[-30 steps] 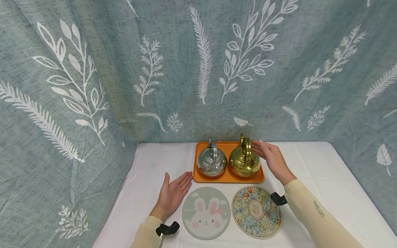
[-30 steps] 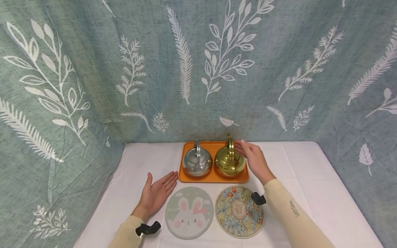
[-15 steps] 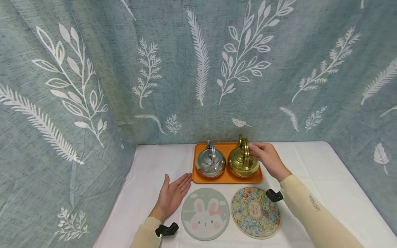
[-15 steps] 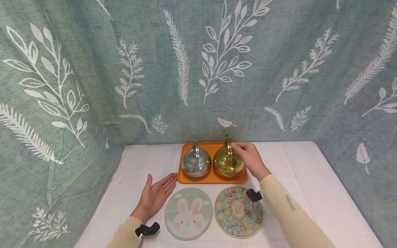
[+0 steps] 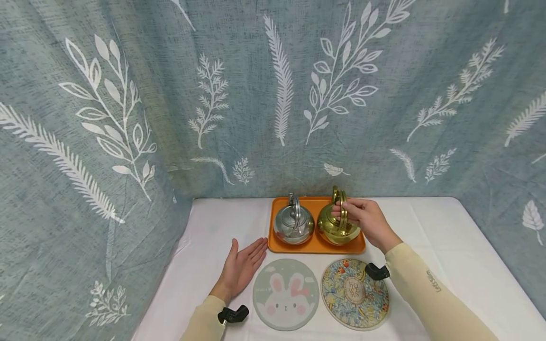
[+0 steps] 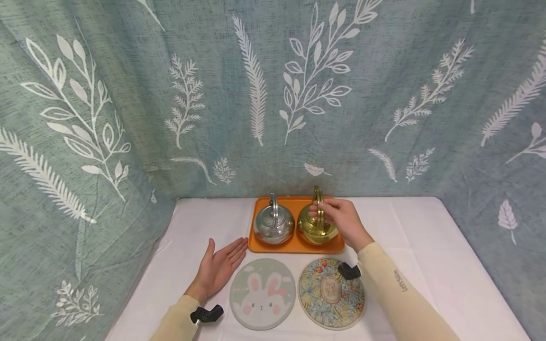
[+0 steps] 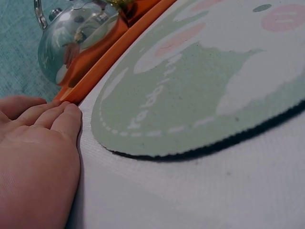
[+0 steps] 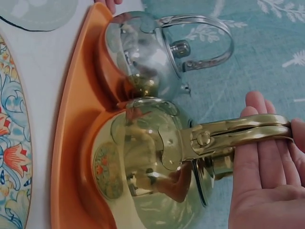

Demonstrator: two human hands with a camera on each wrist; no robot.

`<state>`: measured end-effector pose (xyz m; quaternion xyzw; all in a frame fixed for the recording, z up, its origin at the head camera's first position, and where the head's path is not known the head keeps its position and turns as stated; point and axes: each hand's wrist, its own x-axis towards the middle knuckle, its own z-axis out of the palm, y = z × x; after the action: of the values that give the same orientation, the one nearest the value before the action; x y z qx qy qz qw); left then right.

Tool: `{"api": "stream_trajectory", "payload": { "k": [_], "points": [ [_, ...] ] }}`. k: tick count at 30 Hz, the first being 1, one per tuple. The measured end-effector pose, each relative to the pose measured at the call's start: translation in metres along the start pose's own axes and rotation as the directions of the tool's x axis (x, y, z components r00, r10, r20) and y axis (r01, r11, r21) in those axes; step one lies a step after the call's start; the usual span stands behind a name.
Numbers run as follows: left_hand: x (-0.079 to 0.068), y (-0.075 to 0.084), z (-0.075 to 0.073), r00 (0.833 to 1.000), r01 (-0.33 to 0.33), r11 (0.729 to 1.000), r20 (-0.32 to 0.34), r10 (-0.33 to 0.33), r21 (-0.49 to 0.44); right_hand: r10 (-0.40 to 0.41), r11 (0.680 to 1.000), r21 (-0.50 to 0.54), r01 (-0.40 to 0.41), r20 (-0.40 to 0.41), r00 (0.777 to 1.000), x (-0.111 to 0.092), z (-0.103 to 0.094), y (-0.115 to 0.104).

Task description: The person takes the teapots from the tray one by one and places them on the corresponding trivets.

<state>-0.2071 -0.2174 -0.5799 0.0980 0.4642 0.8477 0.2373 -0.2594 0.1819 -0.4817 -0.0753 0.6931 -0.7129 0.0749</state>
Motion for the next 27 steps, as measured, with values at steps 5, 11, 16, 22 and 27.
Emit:
{"api": "stream_trajectory", "payload": {
  "k": [5,11,16,22,27],
  "points": [
    [-0.0009,-0.0008,-0.0007,1.0,0.016,1.0,0.009,-0.016,0.001,0.009,1.0,0.017,-0.009,-0.016,1.0,-0.0011,0.0021,0.0008],
    [-0.0013,0.0004,-0.0006,1.0,0.002,1.0,0.01,-0.002,0.003,0.002,1.0,0.013,-0.002,-0.028,1.0,-0.002,0.0046,0.0004],
    [-0.001,0.0017,0.0,1.0,0.002,1.0,0.005,-0.002,0.011,0.005,1.0,0.014,-0.005,-0.033,0.999,-0.0046,0.0054,-0.0005],
    [0.0,0.0019,-0.0003,1.0,-0.007,1.0,0.001,0.007,0.021,0.011,1.0,0.001,-0.011,-0.039,0.999,-0.0075,0.0054,-0.0026],
    [-0.0009,0.0021,-0.0015,1.0,0.002,1.0,0.004,-0.002,0.02,0.021,1.0,-0.015,-0.022,-0.04,0.999,-0.0098,0.0055,-0.0026]
  ]
}}
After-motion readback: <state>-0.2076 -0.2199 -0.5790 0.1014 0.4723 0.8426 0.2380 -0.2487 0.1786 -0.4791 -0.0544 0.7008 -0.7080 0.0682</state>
